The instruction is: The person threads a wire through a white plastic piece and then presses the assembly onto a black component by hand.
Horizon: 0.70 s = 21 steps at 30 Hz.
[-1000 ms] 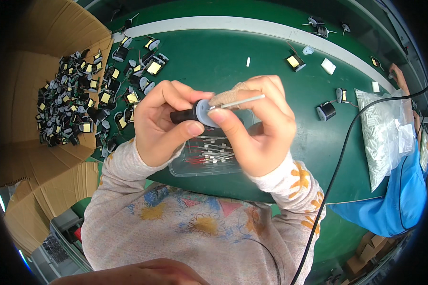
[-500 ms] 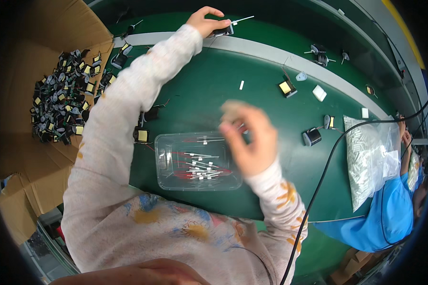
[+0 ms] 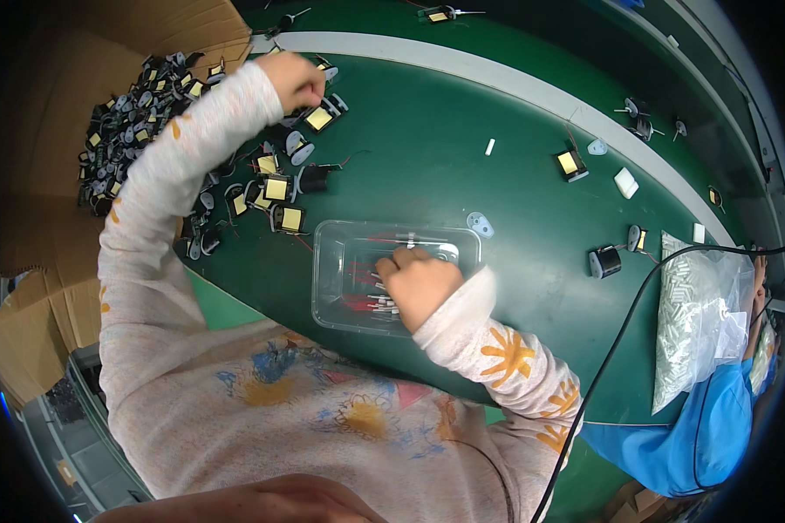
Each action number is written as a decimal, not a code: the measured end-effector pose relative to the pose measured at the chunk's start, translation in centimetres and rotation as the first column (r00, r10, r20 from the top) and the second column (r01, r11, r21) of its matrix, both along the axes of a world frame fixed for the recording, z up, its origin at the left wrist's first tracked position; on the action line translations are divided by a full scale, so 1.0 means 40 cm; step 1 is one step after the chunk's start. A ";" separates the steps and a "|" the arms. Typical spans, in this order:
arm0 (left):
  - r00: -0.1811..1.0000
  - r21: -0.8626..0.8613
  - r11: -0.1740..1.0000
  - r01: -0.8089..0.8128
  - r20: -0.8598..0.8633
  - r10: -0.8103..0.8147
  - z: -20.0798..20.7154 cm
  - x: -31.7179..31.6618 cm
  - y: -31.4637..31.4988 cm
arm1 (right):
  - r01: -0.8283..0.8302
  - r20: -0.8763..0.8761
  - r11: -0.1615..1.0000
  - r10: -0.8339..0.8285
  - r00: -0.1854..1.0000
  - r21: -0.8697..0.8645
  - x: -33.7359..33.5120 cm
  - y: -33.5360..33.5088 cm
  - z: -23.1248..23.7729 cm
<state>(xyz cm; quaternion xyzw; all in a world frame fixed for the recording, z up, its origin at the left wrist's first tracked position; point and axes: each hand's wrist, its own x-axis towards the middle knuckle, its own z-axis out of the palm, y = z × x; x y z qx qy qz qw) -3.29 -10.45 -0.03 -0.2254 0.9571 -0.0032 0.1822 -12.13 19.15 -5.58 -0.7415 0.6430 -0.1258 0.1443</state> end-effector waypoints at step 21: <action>0.900 0.075 0.985 -0.154 -0.401 0.171 -0.103 0.048 0.075 | 0.148 0.969 0.972 -0.149 -0.199 0.180 -0.135 -0.018 0.091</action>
